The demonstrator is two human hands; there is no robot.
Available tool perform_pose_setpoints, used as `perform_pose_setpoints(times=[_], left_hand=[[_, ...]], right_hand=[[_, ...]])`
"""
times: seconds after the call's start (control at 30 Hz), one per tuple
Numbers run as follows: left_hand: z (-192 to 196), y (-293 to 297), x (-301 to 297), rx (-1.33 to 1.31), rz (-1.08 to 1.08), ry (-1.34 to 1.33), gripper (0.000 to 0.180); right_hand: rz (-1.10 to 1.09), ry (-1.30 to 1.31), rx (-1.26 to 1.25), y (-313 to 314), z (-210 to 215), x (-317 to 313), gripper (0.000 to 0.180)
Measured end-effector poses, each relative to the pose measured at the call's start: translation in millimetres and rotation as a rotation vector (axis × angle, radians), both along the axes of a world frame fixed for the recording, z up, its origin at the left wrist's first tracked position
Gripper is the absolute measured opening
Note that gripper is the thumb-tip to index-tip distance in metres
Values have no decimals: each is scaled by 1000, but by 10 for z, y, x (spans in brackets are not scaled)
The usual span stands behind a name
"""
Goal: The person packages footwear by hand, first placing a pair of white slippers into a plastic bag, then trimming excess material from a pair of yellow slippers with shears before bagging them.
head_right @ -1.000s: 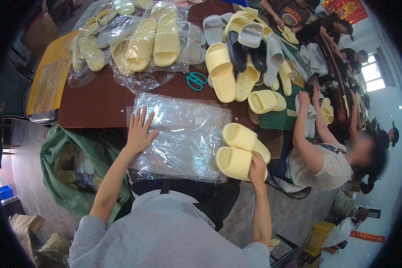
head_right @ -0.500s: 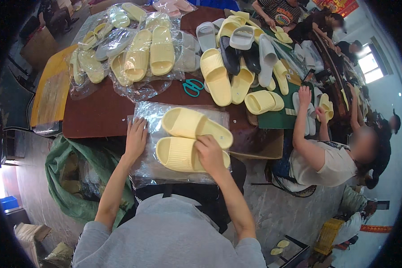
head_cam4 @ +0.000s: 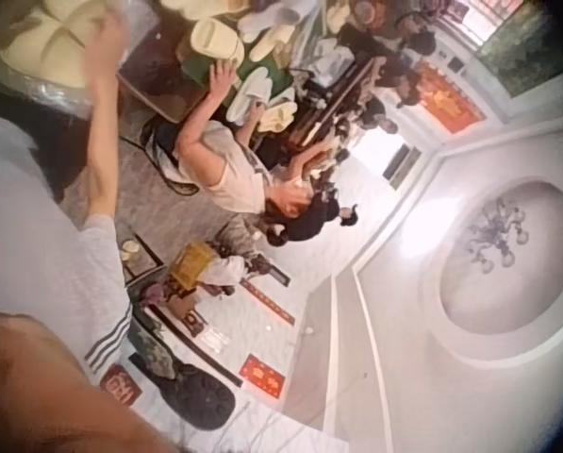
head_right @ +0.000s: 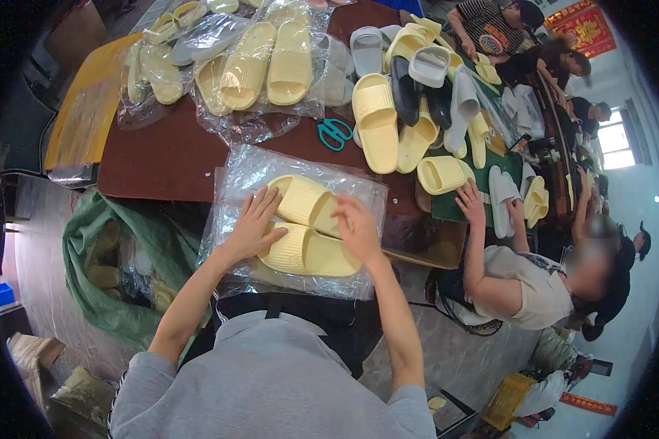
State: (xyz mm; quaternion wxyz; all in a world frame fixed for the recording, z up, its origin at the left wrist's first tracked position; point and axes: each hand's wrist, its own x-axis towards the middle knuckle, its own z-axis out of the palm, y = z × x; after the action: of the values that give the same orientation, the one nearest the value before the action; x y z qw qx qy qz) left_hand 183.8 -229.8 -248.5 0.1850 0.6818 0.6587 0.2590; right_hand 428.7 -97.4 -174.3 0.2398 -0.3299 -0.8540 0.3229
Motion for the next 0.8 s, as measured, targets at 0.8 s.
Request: perform_pose_setpoints(times=[0.8], left_hand=[[-52, 16, 39, -43, -25, 106, 72]], right_hand=[[-182, -506, 370, 1281, -666, -843, 35]])
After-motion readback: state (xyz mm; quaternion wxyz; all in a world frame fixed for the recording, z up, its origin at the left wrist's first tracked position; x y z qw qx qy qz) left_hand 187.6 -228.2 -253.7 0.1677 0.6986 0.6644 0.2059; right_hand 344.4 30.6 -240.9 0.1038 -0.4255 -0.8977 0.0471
